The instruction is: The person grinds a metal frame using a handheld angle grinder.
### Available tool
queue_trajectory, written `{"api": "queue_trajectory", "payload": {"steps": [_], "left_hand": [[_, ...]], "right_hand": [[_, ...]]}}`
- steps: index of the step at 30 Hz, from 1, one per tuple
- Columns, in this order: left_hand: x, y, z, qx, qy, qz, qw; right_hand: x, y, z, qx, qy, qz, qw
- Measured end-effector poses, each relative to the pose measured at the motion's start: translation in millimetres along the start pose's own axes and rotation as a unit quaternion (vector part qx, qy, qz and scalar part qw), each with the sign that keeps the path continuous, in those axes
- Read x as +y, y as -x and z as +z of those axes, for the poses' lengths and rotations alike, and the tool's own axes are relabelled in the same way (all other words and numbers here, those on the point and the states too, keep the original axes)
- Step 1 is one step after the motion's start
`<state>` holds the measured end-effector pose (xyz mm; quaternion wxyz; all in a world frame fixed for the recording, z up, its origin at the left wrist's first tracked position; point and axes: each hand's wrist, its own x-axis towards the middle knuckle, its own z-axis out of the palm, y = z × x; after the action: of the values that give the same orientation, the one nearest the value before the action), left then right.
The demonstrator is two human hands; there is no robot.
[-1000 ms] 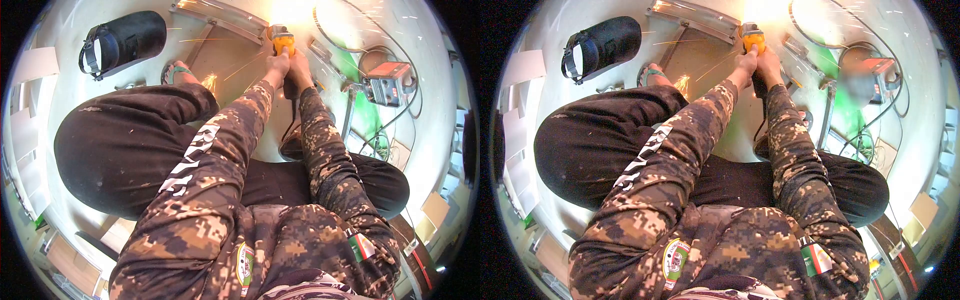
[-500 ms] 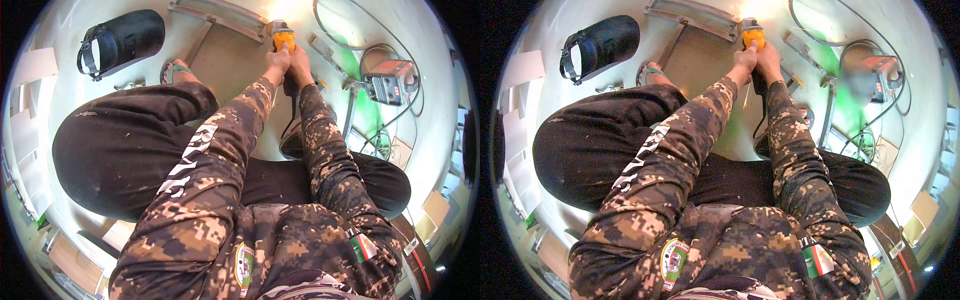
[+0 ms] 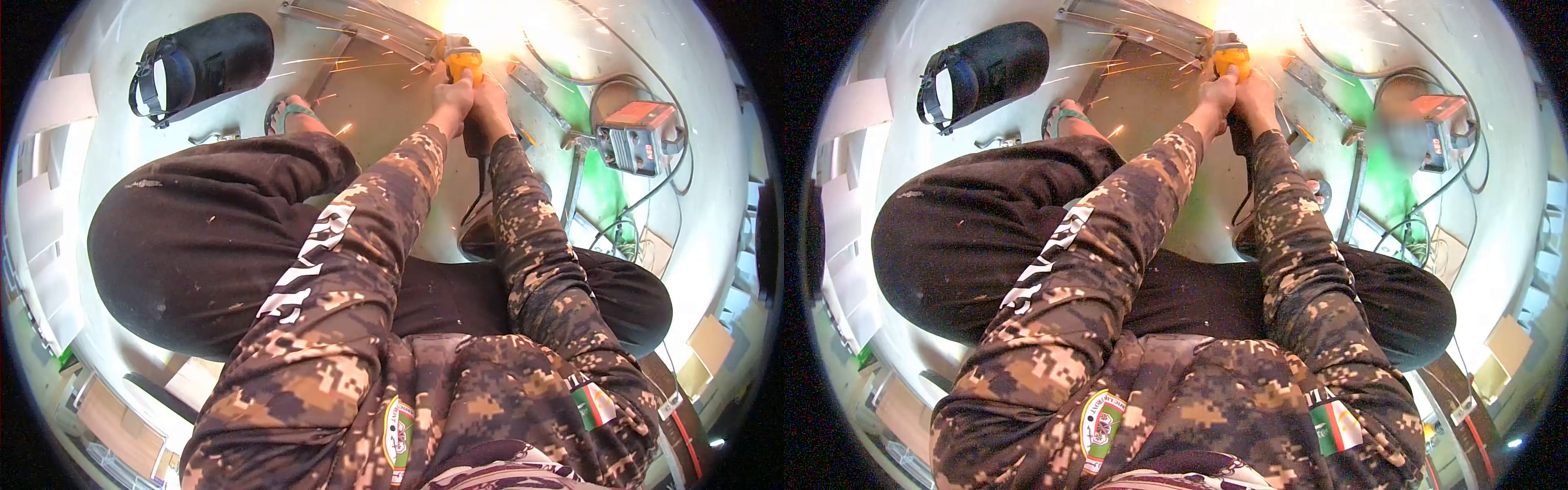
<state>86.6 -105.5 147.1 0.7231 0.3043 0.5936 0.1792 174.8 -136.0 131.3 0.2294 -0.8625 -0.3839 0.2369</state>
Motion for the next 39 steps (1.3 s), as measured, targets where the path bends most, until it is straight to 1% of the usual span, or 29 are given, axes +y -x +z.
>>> {"api": "queue_trajectory", "payload": {"steps": [1, 3, 5, 6, 8, 9, 11, 14, 15, 17, 19, 20, 23, 24, 25, 26, 29, 32, 34, 37, 39], "left_hand": [[-0.9, -1.0, -0.4, -0.007, 0.007, -0.001, 1.0], [6.1, 2.5, 0.1, -0.013, 0.014, 0.0, 1.0], [13.8, 10.6, -1.6, -0.006, -0.028, -0.029, 0.999], [6.5, 4.3, -0.1, -0.006, -0.029, -0.03, 0.999], [-8.9, -14.7, 6.5, 0.019, 0.005, -0.002, 1.0], [-8.9, -15.6, 7.4, 0.018, 0.004, -0.002, 1.0], [-8.0, -18.9, 7.3, -0.016, 0.03, 0.001, 0.999], [-25.8, -38.2, 8.3, 0.002, 0.018, 0.024, 1.0], [-21.5, -34.4, 7.6, 0.001, 0.018, 0.025, 1.0], [-13.2, -26.7, 5.7, -0.025, 0.044, -0.006, 0.999], [-8.1, -8.7, 4.5, -0.005, 0.034, 0.009, 0.999], [-4.1, -1.7, 4.1, 0.012, 0.024, 0.024, 0.999], [5.2, -4.7, 4.3, -0.013, 0.005, 0.006, 1.0], [3.6, -12.9, 7.1, -0.011, 0.006, 0.007, 1.0], [-3.3, -26.9, 11.4, -0.029, 0.027, 0.016, 0.999], [-11.2, -40.0, 16.0, -0.049, 0.046, 0.023, 0.997], [-2.2, -21.3, 15.4, -0.056, 0.065, 0.039, 0.996], [-3.8, -26.2, 16.8, -0.047, 0.062, 0.041, 0.996], [-4.1, -23.8, 14.3, -0.037, 0.079, 0.045, 0.995], [-3.4, -19.5, 9.9, -0.032, 0.099, 0.047, 0.993], [0.3, -19.4, 9.2, -0.037, 0.102, 0.045, 0.993]], "right_hand": [[1.3, -2.4, 0.7, 0.003, 0.032, -0.016, 0.999], [2.4, -3.5, 1.4, 0.006, 0.028, -0.006, 1.0], [3.0, -2.9, 2.5, 0.005, 0.024, 0.005, 1.0], [5.7, -4.8, 3.6, -0.002, 0.025, 0.0, 1.0], [3.4, -4.7, 2.5, -0.006, 0.026, -0.005, 1.0], [2.1, -1.4, 0.9, -0.007, 0.015, 0.004, 1.0], [-1.6, 1.1, -3.6, -0.009, 0.004, 0.012, 1.0], [1.3, 0.3, 0.8, 0.005, 0.025, 0.001, 1.0], [1.9, -1.4, 3.1, 0.005, 0.037, 0.001, 0.999], [5.6, -4.6, 4.8, 0.002, 0.048, 0.001, 0.999], [3.1, 0.1, 3.6, 0.012, -0.021, 0.019, 1.0], [0.7, 2.1, 1.8, 0.014, -0.02, 0.019, 1.0], [-1.5, 0.7, -4.3, 0.006, -0.01, 0.014, 1.0], [5.3, -5.5, -0.8, 0.022, -0.046, 0.039, 0.998], [5.2, -7.7, -0.1, 0.04, -0.081, 0.064, 0.994], [6.6, -9.4, -0.5, 0.042, -0.081, 0.064, 0.994], [4.1, -8.3, -8.3, 0.031, -0.062, 0.047, 0.997], [-3.0, -8.3, -9.6, 0.035, -0.046, 0.047, 0.997], [-6.3, -9.6, -9.4, 0.022, -0.009, 0.035, 0.999], [-7.0, -11.2, -6.7, 0.014, -0.009, 0.013, 1.0], [-9.0, -13.0, -3.9, 0.027, -0.007, 0.026, 0.999]]}}
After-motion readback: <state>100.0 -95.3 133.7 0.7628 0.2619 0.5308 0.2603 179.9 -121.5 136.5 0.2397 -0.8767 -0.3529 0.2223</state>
